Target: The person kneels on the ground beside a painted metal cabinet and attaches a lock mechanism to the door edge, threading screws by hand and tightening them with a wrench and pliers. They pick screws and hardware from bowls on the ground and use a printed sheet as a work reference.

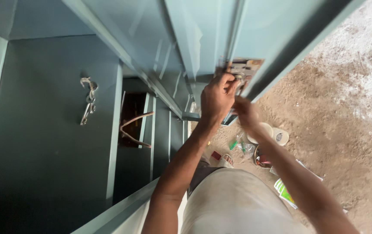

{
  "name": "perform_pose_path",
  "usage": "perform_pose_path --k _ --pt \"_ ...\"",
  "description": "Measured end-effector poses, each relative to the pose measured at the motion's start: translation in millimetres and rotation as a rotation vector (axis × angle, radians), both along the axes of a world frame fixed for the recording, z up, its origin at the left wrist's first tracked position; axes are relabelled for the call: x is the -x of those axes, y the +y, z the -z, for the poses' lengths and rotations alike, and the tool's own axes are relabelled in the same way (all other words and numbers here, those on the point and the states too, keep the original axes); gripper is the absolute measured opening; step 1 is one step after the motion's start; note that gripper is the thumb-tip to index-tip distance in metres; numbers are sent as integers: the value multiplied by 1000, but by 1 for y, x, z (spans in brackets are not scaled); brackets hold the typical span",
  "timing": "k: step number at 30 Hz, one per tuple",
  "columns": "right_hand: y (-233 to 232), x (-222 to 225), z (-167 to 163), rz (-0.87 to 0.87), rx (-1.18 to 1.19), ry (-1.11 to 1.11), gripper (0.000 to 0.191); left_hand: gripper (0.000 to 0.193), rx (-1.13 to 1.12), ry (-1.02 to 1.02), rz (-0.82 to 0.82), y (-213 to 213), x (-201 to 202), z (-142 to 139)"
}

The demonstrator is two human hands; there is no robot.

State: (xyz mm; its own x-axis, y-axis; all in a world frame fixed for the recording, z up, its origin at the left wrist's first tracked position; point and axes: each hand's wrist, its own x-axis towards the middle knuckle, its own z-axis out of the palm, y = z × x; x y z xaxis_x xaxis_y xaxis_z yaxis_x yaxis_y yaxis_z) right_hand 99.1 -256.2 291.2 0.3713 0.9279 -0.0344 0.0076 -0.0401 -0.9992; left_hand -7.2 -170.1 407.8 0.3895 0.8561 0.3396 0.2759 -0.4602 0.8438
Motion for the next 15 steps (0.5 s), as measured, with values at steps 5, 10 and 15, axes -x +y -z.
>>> perform_pose_path --k 5,10,15 --pt "23 59 15 -526 -260 365 45 21 -98 139 -37 3 6 -14" --pt "-23 55 -13 -510 183 386 48 26 -15 -109 -2 2 24 -1" --pt "-94 -15 -40 -204 517 3 35 41 786 -275 213 9 25 30"
